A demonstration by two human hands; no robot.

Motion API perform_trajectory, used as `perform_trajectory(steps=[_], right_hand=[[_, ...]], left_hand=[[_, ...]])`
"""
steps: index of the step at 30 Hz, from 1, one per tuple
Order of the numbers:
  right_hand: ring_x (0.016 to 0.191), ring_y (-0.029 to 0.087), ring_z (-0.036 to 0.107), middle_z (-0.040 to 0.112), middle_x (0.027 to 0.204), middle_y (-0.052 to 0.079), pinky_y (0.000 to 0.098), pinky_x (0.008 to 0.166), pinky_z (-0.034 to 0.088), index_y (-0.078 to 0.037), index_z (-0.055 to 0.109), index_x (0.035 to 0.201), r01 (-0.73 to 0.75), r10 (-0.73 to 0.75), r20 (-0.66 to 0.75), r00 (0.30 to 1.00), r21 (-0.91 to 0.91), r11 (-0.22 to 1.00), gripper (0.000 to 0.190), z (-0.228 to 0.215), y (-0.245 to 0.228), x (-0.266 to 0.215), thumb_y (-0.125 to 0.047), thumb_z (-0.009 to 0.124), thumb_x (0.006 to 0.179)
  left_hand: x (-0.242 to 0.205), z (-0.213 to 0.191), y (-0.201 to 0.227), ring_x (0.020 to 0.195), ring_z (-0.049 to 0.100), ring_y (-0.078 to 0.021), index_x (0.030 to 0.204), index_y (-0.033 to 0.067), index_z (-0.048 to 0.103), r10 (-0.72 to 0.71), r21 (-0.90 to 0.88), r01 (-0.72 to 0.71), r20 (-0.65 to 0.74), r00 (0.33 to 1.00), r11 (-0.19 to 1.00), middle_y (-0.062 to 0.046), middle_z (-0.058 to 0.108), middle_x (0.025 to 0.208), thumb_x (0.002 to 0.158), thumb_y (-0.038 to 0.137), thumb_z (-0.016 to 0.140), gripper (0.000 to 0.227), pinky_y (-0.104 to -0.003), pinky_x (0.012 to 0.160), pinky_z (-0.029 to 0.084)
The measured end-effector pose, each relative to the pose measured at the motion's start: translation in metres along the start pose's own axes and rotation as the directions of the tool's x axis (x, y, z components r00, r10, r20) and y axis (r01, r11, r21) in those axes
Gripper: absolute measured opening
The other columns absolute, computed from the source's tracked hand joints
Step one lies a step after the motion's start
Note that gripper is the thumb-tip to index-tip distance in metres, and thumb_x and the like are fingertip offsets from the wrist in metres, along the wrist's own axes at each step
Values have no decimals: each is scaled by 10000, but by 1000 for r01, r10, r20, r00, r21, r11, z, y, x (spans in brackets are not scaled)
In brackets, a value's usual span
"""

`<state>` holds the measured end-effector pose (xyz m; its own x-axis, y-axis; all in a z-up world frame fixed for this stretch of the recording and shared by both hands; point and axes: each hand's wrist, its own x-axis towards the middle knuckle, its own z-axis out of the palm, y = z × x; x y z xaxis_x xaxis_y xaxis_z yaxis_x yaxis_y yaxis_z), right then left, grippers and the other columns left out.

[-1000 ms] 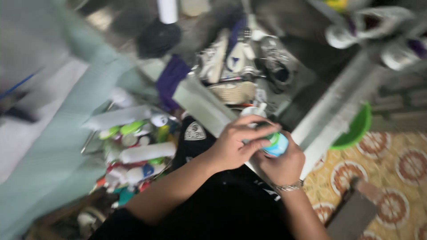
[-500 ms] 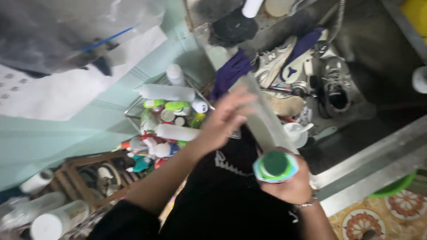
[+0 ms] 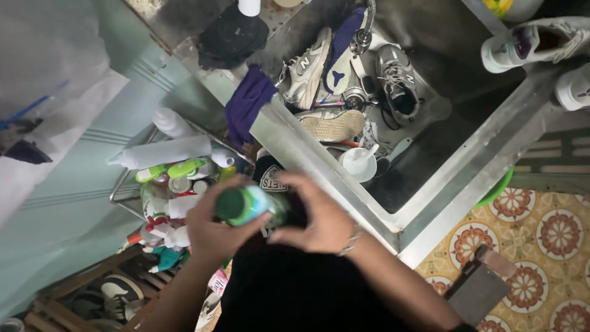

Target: The recorder is washing and scrubbing a shoe in a sink using a brush and cleaning solution.

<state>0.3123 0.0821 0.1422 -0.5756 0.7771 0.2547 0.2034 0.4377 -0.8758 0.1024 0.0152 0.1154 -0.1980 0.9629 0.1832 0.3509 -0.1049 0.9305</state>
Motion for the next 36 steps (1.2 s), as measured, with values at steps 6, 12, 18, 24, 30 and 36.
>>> perform_trajectory(steps=[6,12,18,24,30,36], right_hand=[[1001,306,691,718,1132,138,421,893,550,-49,689,1240,-594,351,-543,763,-375,711,377,-89,163,-49,-213,787,914],[990,404,692,704,1053,230,471,883,544,-6,726,1080,-468,477,-176,861,-642,608,432,-92,296,-91,-209,848,720],[1003,368,696,736,1067,185,450,881,545,-54,771,1015,-604,558,-283,780,-577,550,305,-87,271,-84,-266,828,803],[955,331,735,762,1013,161,413,888,569,-100,795,1000,-548,590,-93,802,-509,664,253,-68,287,-88,-261,793,805],[902,366,732,760,982,183,446,848,568,-122,811,961,-436,535,-94,840,-704,561,160,-72,293,-103,-197,788,821],[893,361,744,750,942,217,428,842,589,-63,782,992,-562,583,-162,796,-555,613,228,-64,273,-88,-208,773,817]], left_hand=[[1,-5,-73,1054,728,-216,1232,43,668,4,300,67,-233,973,951,-151,735,1184,743,191,933,576,-332,923,585],[0,18,-154,915,745,-265,1156,53,689,-243,348,273,-130,961,897,-140,751,1026,705,270,933,557,-376,824,576],[-10,42,-226,966,730,-336,1136,52,689,-183,373,219,-128,975,902,-174,739,1100,660,175,921,543,-406,826,570],[-14,54,-242,1023,714,-375,1203,62,643,-151,362,164,-62,987,918,-196,717,1110,746,119,871,514,-438,860,573],[-5,51,-229,1056,654,-463,1284,95,555,-193,503,122,91,977,855,-239,676,1122,804,103,797,538,-520,873,538],[1,47,-198,1072,646,-483,1387,183,480,-318,552,213,101,943,806,-264,654,1229,797,139,757,653,-542,842,535]])
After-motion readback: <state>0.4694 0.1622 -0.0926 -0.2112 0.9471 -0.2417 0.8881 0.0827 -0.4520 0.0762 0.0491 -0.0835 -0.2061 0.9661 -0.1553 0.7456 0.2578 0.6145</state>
